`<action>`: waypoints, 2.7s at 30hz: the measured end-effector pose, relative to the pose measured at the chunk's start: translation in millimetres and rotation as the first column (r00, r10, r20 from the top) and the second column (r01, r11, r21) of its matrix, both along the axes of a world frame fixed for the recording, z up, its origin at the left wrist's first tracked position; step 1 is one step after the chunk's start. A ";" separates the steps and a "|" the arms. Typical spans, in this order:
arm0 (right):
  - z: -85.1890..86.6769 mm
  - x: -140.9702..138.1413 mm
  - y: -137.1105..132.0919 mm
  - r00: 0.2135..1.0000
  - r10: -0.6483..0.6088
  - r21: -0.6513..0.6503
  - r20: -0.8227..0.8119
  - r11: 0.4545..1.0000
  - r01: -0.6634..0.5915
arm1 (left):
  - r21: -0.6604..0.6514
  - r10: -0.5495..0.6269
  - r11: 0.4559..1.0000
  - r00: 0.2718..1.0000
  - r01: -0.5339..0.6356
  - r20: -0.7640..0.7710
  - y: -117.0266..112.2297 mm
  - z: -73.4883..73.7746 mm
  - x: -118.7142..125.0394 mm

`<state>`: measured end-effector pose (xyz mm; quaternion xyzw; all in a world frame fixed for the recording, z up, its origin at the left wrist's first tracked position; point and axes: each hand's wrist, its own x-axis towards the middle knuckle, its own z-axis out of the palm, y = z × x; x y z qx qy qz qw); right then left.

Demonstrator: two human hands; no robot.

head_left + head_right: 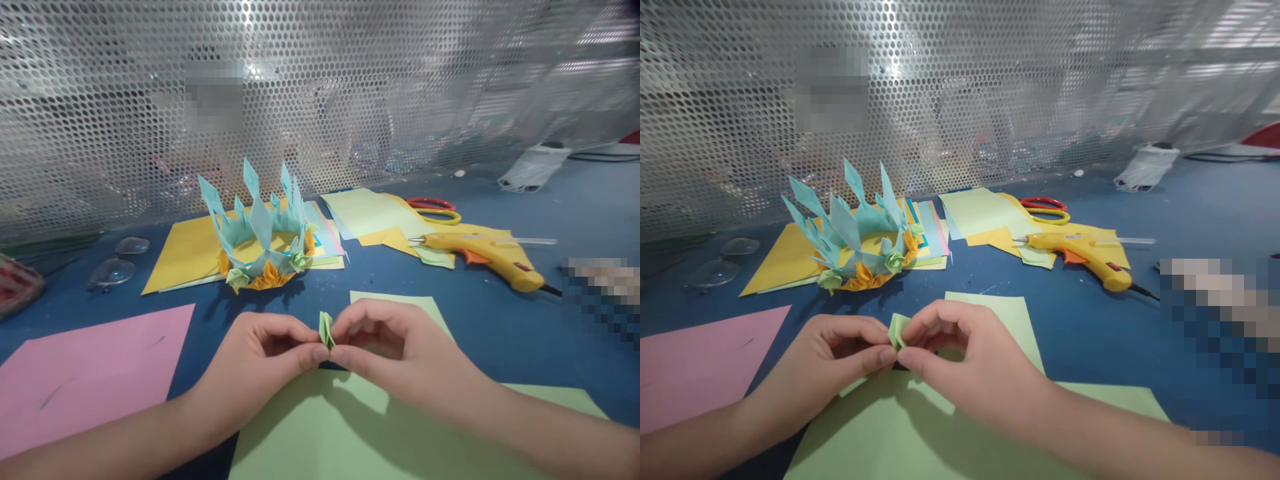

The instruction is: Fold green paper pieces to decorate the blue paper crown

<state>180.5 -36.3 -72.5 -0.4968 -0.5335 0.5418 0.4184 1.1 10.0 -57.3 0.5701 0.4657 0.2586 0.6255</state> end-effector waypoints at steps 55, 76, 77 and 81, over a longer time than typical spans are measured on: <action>7.2 1.5 5.7 0.995 0.060 -0.153 -0.085 0.986 -0.072 | 0.402 -0.059 0.916 0.994 0.017 0.091 -6.5 -5.9 -6.3; 1.6 -2.5 0.9 0.979 0.120 -0.087 -0.166 0.987 -0.136 | 0.073 -0.071 0.996 0.957 0.052 0.280 -1.4 -1.5 -5.0; 1.2 -2.5 0.5 0.979 0.118 -0.087 -0.163 0.987 -0.133 | 0.076 -0.076 0.995 0.959 0.057 0.274 -1.4 -1.9 -4.9; 1.4 -2.9 -1.4 0.990 0.087 -0.128 -0.113 0.987 -0.101 | 0.047 -0.068 0.997 0.969 0.058 0.237 -2.3 -3.0 -4.1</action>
